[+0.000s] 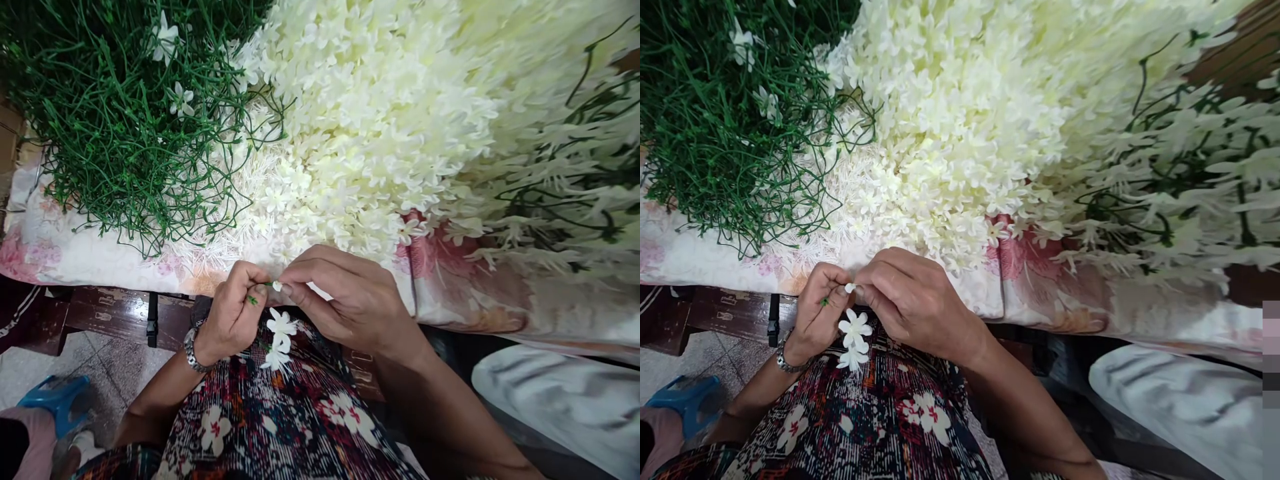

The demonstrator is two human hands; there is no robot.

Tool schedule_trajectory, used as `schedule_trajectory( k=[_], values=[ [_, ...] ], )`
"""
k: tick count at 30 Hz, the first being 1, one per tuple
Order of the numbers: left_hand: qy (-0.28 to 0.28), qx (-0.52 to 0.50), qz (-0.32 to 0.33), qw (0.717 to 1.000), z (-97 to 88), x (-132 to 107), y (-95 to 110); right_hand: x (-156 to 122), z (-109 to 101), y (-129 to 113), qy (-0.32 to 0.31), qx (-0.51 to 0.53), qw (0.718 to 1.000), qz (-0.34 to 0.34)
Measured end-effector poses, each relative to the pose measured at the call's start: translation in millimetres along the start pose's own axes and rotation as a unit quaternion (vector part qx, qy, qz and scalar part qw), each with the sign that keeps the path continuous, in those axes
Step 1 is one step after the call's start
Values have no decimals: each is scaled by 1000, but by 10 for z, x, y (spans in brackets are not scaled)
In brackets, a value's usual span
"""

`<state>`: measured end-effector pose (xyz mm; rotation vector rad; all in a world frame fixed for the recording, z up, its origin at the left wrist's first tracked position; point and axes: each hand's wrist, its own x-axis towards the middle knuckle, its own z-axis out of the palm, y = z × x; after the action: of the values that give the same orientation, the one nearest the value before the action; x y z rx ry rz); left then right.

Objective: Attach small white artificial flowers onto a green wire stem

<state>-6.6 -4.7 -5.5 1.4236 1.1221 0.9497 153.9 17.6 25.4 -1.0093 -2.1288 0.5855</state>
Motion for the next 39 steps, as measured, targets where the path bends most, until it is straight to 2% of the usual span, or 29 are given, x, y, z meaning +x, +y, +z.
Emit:
schedule_trajectory(
  k=[5, 12, 22, 29, 35, 39],
  values=[
    [21, -57, 8, 998, 17, 13, -9, -11, 59, 9, 18, 21, 999, 16],
    [42, -175, -30, 983, 53, 22, -58, -20, 141, 11, 47, 33, 998, 18],
    [51, -112, -10, 992, 46, 36, -35, -10, 144, 36, 22, 48, 998, 35],
    [51, -105, 10, 993, 45, 52, -54, 10, 167, 37, 26, 44, 998, 37],
    [58, -91, 1, 994, 50, 50, -73, 40, 193, 27, 23, 44, 998, 44],
    [61, -94, 2, 994, 50, 42, -90, 12, 245, 29, 45, 63, 995, 57]
  ],
)
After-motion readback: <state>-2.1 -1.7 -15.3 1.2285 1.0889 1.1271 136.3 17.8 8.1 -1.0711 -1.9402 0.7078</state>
